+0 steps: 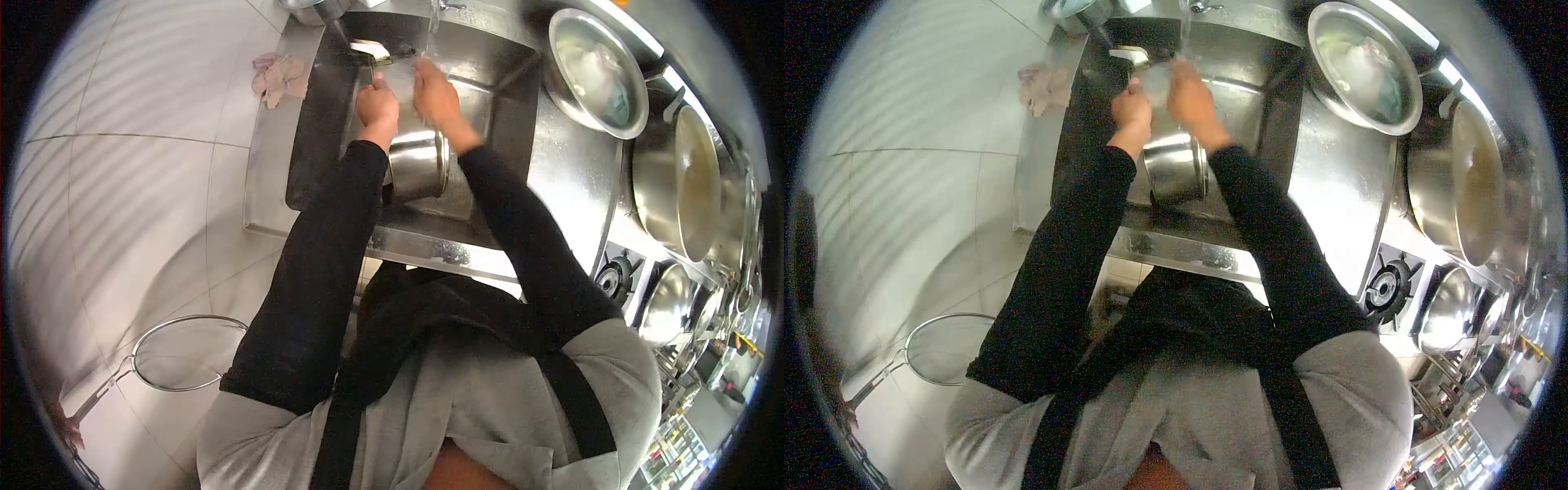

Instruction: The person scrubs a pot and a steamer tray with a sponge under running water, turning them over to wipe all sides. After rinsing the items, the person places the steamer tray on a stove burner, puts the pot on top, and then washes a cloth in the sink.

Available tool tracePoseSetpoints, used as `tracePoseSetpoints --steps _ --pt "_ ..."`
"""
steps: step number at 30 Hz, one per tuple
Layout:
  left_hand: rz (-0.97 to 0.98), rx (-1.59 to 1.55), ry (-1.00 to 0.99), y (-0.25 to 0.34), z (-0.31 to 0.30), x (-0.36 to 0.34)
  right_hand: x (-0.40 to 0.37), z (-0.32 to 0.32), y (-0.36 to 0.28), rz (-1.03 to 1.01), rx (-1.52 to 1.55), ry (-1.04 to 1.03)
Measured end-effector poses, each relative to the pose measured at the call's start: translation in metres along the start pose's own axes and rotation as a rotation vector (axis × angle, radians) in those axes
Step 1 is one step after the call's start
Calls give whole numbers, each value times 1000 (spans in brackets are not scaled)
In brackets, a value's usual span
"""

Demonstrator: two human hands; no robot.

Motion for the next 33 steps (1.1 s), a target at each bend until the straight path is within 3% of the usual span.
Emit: tracePoseSetpoints --steps 2,3,4,6,8,9,12,14,16,17,18,19,20,21,22,24,25,27,29,30,31,32,33 --pt "87 75 27 4 -3 6 -67 -23 -13 -145 -2 137" --pt "179 159 46 4 -5 4 -105 -36 -13 -82 51 43" --pt "180 156 39 9 -6 0 -137 -49 -12 -27 103 -41" --pt "-14 -10 66 18 -10 -5 -190 -63 -10 -96 75 -98" --pt "13 -7 45 15 -7 -5 -194 -80 -21 23 54 -142" --pt "26 -40 36 15 -7 -9 -190 -85 -26 136 38 -188" --pt "84 -47 17 4 -6 -15 -132 -60 -10 90 220 -95" --pt "131 -26 13 3 -11 -24 -65 -54 -10 350 388 -255" --pt "136 33 24 15 -19 -37 -9 -14 21 113 175 -233" --pt "133 -90 -6 -17 6 -10 11 -8 25 102 179 -225" --pt "139 -96 5 -25 9 -5 25 -1 30 277 158 -321" --pt "133 -158 -135 -30 11 -3 30 5 32 453 135 -420" --pt "129 -219 -278 -18 4 -11 29 5 38 445 138 -420" --pt "-53 -427 -476 -6 -2 -15 22 2 48 549 189 -501" --pt "-40 -430 -483 9 -2 -4 18 -2 54 652 237 -573" --pt "-428 -998 -526 30 8 28 -13 -25 43 627 88 -333" --pt "-429 -997 -531 49 8 35 -26 -36 38 629 85 -330" --pt "-552 -678 -620 88 15 47 -45 -63 32 666 200 -237" --pt "31 -314 -993 59 73 114 -69 -75 32 684 234 -156" --pt "343 -202 -1074 45 101 145 -81 -80 31 688 269 -90" --pt "53 -116 -1008 105 44 54 -89 -88 27 693 336 -90" --pt "59 -98 -1017 116 48 37 -96 -89 26 704 344 -75" --pt "171 134 -911 122 52 27 -104 -89 25 740 413 -32"
Point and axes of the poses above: each hand's wrist, its own x-axis towards the middle knuckle, its own z-axis out of the palm, y = z × x, the point moved 2 cm from there along x, towards the middle knuckle, and after that the axes turned 4 degrees about y, right-handed, at the moved point
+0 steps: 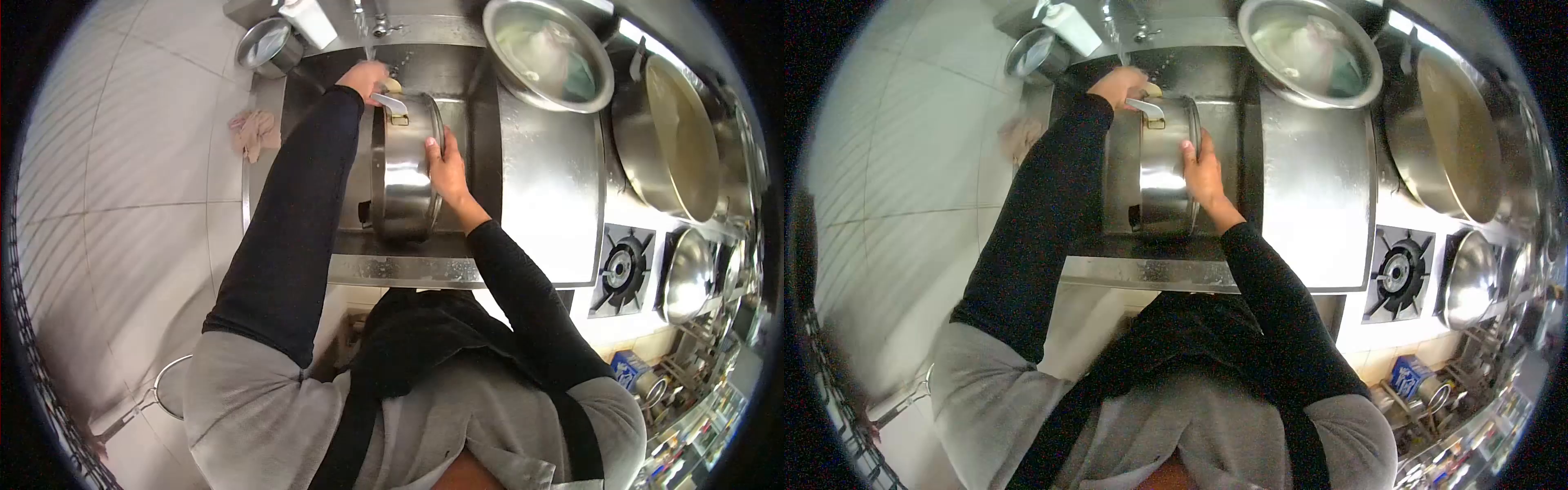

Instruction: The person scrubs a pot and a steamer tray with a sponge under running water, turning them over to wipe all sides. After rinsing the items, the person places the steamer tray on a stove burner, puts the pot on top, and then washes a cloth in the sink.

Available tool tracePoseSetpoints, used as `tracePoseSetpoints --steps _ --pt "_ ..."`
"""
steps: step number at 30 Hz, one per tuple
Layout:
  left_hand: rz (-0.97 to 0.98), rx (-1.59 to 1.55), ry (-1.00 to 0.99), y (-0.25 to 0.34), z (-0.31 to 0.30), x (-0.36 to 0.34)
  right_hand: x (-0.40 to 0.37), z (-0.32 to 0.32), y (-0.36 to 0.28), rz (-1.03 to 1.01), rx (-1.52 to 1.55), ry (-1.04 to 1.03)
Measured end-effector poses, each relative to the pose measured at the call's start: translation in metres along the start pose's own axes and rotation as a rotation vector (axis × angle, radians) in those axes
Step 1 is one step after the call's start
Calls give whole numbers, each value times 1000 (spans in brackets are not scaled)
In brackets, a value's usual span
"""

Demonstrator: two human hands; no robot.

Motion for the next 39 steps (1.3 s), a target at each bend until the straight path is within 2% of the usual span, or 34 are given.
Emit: tracePoseSetpoints --steps 1,2,3,5,6,7,9,10,13,15,16,17,19,20,21,23,24,26,28,30,31,32,33,35,36,39 --pt "-3 254 90 6 8 2 -3 -1 6 27 80 26" --pt "503 550 -78 -23 -4 34 -3 1 19 29 166 -45" --pt "262 324 -8 -32 1 52 -9 -2 19 36 178 -27" --pt "-53 -119 126 -10 14 -13 -26 -2 11 -77 294 -35" --pt "-54 -109 267 1 17 -46 -26 -1 17 -23 353 -152" --pt "-54 -102 418 4 19 -78 -28 -2 17 -22 364 -161" --pt "71 -80 525 -5 20 -131 -29 2 9 -197 286 -212" --pt "132 -99 591 -19 21 -148 -20 7 8 -216 198 -252" --pt "356 -101 777 -87 33 -182 27 29 -7 -348 249 -371" --pt "434 -94 857 -126 48 -203 74 50 -35 -134 452 -563" --pt "395 -282 825 -150 57 -208 96 63 -39 81 474 -667" --pt "383 -292 826 -173 63 -213 111 71 -39 302 487 -758" --pt "355 -599 720 -202 68 -223 122 78 -50 358 339 -804" --pt "355 -575 684 -205 65 -227 123 81 -52 401 206 -850" --pt "344 -583 687 -210 62 -228 118 81 -50 411 197 -852" --pt "323 -586 561 -185 52 -236 103 85 -42 255 122 -760" --pt "238 -476 470 -186 40 -228 99 86 -42 259 115 -771" --pt "188 -442 365 -155 20 -213 93 80 -40 210 151 -746" --pt "222 -458 551 -124 1 -178 70 67 -38 218 140 -734" --pt "62 -569 705 -113 -6 -125 58 64 -26 207 128 -699" --pt "75 -578 698 -106 -2 -118 57 69 4 119 162 -617" --pt "-76 -144 773 -95 4 -111 59 61 19 32 194 -524" --pt "-211 298 818 -81 12 -102 50 48 14 114 131 -501" --pt "-166 325 855 -76 26 -109 23 25 6 230 358 -531" --pt "-90 269 805 -81 25 -120 14 16 -3 272 358 -553" --pt "-21 390 865 -105 28 -135 7 15 -11 342 342 -563"
Point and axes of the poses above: each hand's wrist, its own x-axis towards the middle knuckle, its own z-axis out of the palm, y = z × x, the point moved 2 cm from there along x, towards the middle knuckle, and after that the axes turned 4 degrees about y, right-handed, at the moved point
